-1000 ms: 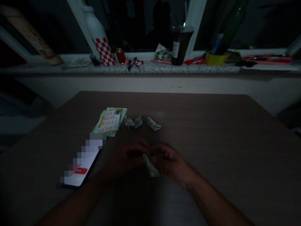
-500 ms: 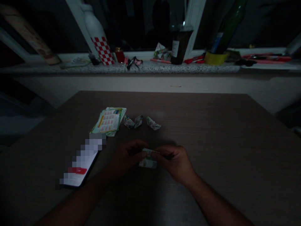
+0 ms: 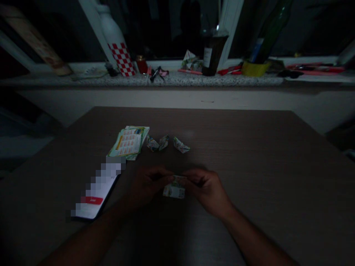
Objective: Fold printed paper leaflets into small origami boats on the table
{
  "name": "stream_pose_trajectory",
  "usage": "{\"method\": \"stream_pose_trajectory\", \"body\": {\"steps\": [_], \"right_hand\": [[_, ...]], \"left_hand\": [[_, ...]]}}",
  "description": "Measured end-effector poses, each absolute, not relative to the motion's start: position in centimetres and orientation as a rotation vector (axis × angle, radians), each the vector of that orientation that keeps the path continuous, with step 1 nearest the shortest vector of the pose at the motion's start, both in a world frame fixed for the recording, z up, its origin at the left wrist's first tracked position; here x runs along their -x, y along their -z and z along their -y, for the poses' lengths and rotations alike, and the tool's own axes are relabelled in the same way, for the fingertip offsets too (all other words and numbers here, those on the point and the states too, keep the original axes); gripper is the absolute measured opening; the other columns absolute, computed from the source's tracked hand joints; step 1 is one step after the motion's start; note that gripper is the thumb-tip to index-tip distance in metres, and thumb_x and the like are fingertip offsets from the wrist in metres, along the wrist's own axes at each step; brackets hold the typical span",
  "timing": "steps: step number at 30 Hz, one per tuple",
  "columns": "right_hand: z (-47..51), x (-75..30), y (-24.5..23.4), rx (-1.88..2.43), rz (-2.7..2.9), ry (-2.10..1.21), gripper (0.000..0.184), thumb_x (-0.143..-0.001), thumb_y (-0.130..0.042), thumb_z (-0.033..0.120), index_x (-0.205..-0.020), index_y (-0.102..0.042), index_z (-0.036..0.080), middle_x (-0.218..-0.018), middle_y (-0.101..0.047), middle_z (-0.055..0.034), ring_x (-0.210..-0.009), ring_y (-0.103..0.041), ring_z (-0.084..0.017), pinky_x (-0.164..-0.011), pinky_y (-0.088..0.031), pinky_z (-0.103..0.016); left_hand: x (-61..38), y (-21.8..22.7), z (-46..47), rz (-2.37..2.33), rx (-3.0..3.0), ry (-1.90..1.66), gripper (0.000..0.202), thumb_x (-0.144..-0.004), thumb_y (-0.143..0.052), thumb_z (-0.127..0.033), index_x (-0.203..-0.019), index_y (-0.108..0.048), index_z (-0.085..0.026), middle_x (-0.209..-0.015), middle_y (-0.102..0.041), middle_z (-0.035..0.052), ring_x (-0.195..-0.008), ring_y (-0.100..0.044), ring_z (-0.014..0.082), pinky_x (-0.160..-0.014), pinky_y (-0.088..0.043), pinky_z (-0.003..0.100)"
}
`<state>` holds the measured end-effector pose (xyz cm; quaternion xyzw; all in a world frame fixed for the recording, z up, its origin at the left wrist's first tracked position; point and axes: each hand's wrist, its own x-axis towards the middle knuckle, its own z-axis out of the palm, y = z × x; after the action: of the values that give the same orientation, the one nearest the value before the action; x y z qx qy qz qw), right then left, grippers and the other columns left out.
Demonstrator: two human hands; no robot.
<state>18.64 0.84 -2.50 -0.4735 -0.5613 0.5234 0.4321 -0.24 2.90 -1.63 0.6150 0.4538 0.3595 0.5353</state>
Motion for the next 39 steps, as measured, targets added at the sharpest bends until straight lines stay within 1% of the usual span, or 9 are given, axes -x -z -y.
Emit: {"method": "stream_pose_trajectory", "body": {"steps": [5, 8, 11, 16, 19, 22, 25, 33, 39], "right_hand": [[-0.9, -18.9, 2.6, 1.168, 1.335, -1.342, 0.019, -0.074, -0.072, 0.033, -0.070, -0.070, 0.015, -0.059, -0.068, -0.0026, -0.052, -0.059, -0.012, -0.049, -0.047, -0.020], [-1.0, -18.9, 3.1, 1.128, 1.267, -1.461, 0.018, -0.074, -0.073, 0.033, -0.081, -0.070, 0.017, -0.067, -0.071, -0.0020, -0.057, -0.061, -0.011, -0.054, -0.048, -0.020], [-1.1, -18.9, 3.6, 1.093, 1.253, -1.583, 0.027, -0.072, -0.075, 0.032, -0.094, -0.069, 0.019, -0.076, -0.073, -0.0020, -0.064, -0.064, -0.012, -0.058, -0.048, -0.021], [-1.2, -18.9, 3.6, 1.147, 1.327, -1.543, 0.020, -0.074, -0.072, 0.036, -0.075, -0.071, 0.016, -0.064, -0.070, -0.0019, -0.057, -0.062, -0.012, -0.054, -0.048, -0.021], [-1.1, -18.9, 3.3, 1.165, 1.338, -1.449, 0.020, -0.075, -0.072, 0.035, -0.069, -0.069, 0.016, -0.060, -0.069, -0.0013, -0.053, -0.059, -0.011, -0.050, -0.046, -0.020], [-1.1, -18.9, 3.4, 1.165, 1.361, -1.429, 0.019, -0.076, -0.071, 0.034, -0.072, -0.069, 0.016, -0.058, -0.067, -0.0004, -0.051, -0.057, -0.010, -0.048, -0.044, -0.019], [-1.2, -18.9, 3.7, 1.158, 1.349, -1.464, 0.017, -0.076, -0.071, 0.033, -0.080, -0.069, 0.017, -0.063, -0.067, -0.0003, -0.055, -0.058, -0.010, -0.052, -0.045, -0.020], [-1.5, -18.9, 3.8, 1.198, 1.175, -1.293, 0.019, -0.071, -0.075, 0.034, -0.072, -0.067, 0.016, -0.062, -0.065, 0.0005, -0.054, -0.056, -0.009, -0.051, -0.043, -0.019], [-1.4, -18.6, 3.7, 1.142, 1.132, -1.463, 0.027, -0.070, -0.076, 0.038, -0.084, -0.066, 0.017, -0.065, -0.069, -0.0002, -0.058, -0.061, -0.011, -0.055, -0.047, -0.020]], "left_hand": [[0.1, 1.6, -2.8, -1.078, -1.412, -0.867, 0.011, -0.075, -0.069, -0.023, -0.077, -0.072, -0.014, -0.071, -0.070, 0.0027, -0.067, -0.063, 0.0143, -0.061, -0.047, 0.022], [0.1, 1.6, -2.8, -1.102, -1.418, -0.905, 0.009, -0.074, -0.069, -0.023, -0.075, -0.072, -0.014, -0.069, -0.069, 0.0018, -0.065, -0.062, 0.0136, -0.060, -0.046, 0.022], [0.1, 1.7, -2.9, -1.159, -1.407, -0.969, 0.009, -0.074, -0.069, -0.023, -0.074, -0.072, -0.014, -0.067, -0.068, 0.0010, -0.064, -0.061, 0.0128, -0.059, -0.046, 0.021], [0.2, 2.0, -2.9, -1.179, -1.363, -1.032, 0.009, -0.075, -0.070, -0.024, -0.077, -0.072, -0.016, -0.072, -0.071, 0.0004, -0.067, -0.062, 0.0127, -0.061, -0.047, 0.020], [0.1, 2.1, -2.9, -1.193, -1.345, -1.020, 0.010, -0.074, -0.071, -0.025, -0.076, -0.072, -0.016, -0.072, -0.071, 0.0008, -0.067, -0.063, 0.0132, -0.060, -0.048, 0.021], [0.0, 2.1, -3.0, -1.202, -1.316, -1.019, 0.010, -0.073, -0.072, -0.025, -0.075, -0.072, -0.016, -0.071, -0.072, 0.0008, -0.066, -0.064, 0.0133, -0.059, -0.048, 0.020], [-0.1, 2.0, -3.0, -1.203, -1.290, -1.042, 0.010, -0.072, -0.072, -0.025, -0.075, -0.072, -0.016, -0.072, -0.072, 0.0007, -0.066, -0.064, 0.0132, -0.059, -0.048, 0.021], [0.1, 2.3, -3.0, -1.156, -1.291, -0.929, 0.015, -0.073, -0.072, -0.028, -0.073, -0.067, -0.014, -0.070, -0.070, 0.0022, -0.065, -0.063, 0.0144, -0.060, -0.048, 0.023], [0.2, 2.7, -3.2, -1.093, -1.262, -1.013, 0.014, -0.072, -0.072, -0.025, -0.070, -0.063, -0.014, -0.069, -0.066, 0.0005, -0.067, -0.060, 0.0128, -0.062, -0.044, 0.022]]}}
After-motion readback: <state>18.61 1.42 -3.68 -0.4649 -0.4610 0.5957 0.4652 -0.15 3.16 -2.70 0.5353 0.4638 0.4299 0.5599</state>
